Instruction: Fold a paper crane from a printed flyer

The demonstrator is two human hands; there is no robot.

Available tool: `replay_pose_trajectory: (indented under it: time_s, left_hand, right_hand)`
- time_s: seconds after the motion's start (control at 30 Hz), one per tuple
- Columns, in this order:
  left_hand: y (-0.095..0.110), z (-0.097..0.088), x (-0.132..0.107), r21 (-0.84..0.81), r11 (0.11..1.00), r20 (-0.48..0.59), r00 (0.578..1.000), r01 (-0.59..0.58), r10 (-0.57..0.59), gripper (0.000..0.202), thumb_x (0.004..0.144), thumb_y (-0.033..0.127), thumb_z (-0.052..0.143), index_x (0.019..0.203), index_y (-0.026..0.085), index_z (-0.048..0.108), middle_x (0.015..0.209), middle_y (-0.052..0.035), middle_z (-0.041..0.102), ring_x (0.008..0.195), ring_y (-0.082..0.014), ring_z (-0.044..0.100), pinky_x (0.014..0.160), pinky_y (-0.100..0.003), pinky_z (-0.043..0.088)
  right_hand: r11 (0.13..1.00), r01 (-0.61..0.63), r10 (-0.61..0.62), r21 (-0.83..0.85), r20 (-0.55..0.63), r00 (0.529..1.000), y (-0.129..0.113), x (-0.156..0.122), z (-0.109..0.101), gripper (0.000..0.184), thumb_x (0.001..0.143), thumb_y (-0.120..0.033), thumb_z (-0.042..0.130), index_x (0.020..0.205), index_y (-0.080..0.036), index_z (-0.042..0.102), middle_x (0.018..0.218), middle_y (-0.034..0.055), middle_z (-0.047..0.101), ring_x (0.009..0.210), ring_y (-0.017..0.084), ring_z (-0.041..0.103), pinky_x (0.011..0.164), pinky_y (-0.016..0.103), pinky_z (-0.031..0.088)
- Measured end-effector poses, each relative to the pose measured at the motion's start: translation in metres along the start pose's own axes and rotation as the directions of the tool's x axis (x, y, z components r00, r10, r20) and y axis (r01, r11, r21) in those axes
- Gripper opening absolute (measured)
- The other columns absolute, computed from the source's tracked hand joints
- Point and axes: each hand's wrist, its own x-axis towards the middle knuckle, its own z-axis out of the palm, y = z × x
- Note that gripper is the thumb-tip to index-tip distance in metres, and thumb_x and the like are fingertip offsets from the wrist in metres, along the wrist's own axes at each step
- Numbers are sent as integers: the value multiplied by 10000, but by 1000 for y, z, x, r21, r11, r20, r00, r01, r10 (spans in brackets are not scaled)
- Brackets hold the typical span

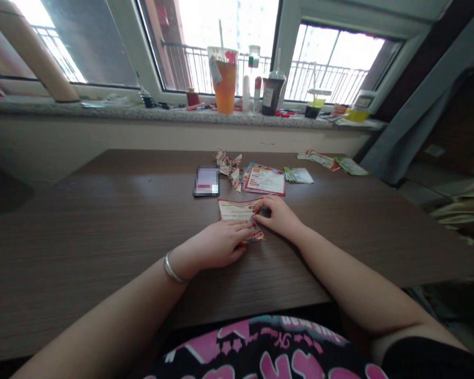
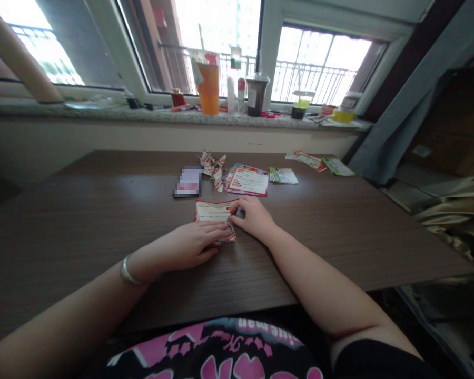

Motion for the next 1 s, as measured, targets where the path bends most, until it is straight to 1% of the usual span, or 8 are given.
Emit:
replay_pose_trajectory:
  time_s: [0.1,0.23,0.3,0.4,0.63,0.73,0.83,1.0]
  left_hand:
    - [-1,-1,0,-24,1000,11,1000,7,-6,425,864,222,490,1288,210,507,1384,-56,503,1289,-195,446,1115,-342,318]
    - [-3,1,-1,-46,999,13,1000,12,-12,495,855,241,515,1345,222,455,1434,-63,448,1327,-205,400,1129,-351,291]
    - [-4,2,-2,-47,999,20,1000,8,-7,513,852,241,518,1359,218,442,1445,-71,432,1340,-215,383,1133,-362,281]
    - [-5,3,-2,-51,999,25,1000,5,-4,520,858,245,510,1371,225,431,1458,-62,416,1361,-225,349,1141,-377,263]
    - [-5,2,-2,-30,999,95,995,40,-37,525,886,249,463,1405,241,383,1491,-45,367,1397,-225,279,1153,-396,216]
    - [-5,2,-1,-23,999,99,994,36,-34,536,872,217,463,1403,237,388,1493,-47,363,1400,-226,270,1153,-399,214]
    - [-8,4,-1,-17,999,96,995,31,-30,561,849,186,468,1403,236,390,1490,-45,368,1399,-229,274,1153,-407,213]
    - [-10,8,-1,-7,1000,77,997,11,-11,589,832,182,476,1410,233,376,1483,-44,380,1396,-234,279,1155,-409,208]
  right_hand:
    - [1000,-20,20,-1,7,1000,-1,1,0,98,744,-244,686,818,-201,637,925,36,642,940,198,556,895,363,424]
    - [999,-40,40,-1,3,999,2,2,1,100,744,-239,682,821,-198,633,918,40,637,915,194,556,875,367,434]
    - [999,-43,43,5,-9,999,3,2,2,83,748,-226,676,810,-198,629,907,38,635,902,192,559,861,363,445]
    - [999,-41,41,15,-26,999,3,2,2,40,764,-207,657,786,-200,625,874,32,632,874,184,563,833,350,462]
    - [999,-47,48,16,-57,997,1,2,2,16,766,-193,650,763,-200,636,847,32,636,857,181,573,796,335,478]
    - [998,-53,54,25,-72,996,3,2,3,17,772,-203,648,762,-201,634,835,28,639,843,178,579,773,325,485]
    - [997,-60,65,55,-87,994,4,2,5,35,781,-226,647,798,-202,627,847,25,644,841,173,585,751,315,493]
    - [995,-56,63,81,-90,994,4,3,7,51,794,-228,629,832,-200,608,866,26,641,817,162,584,714,297,501]
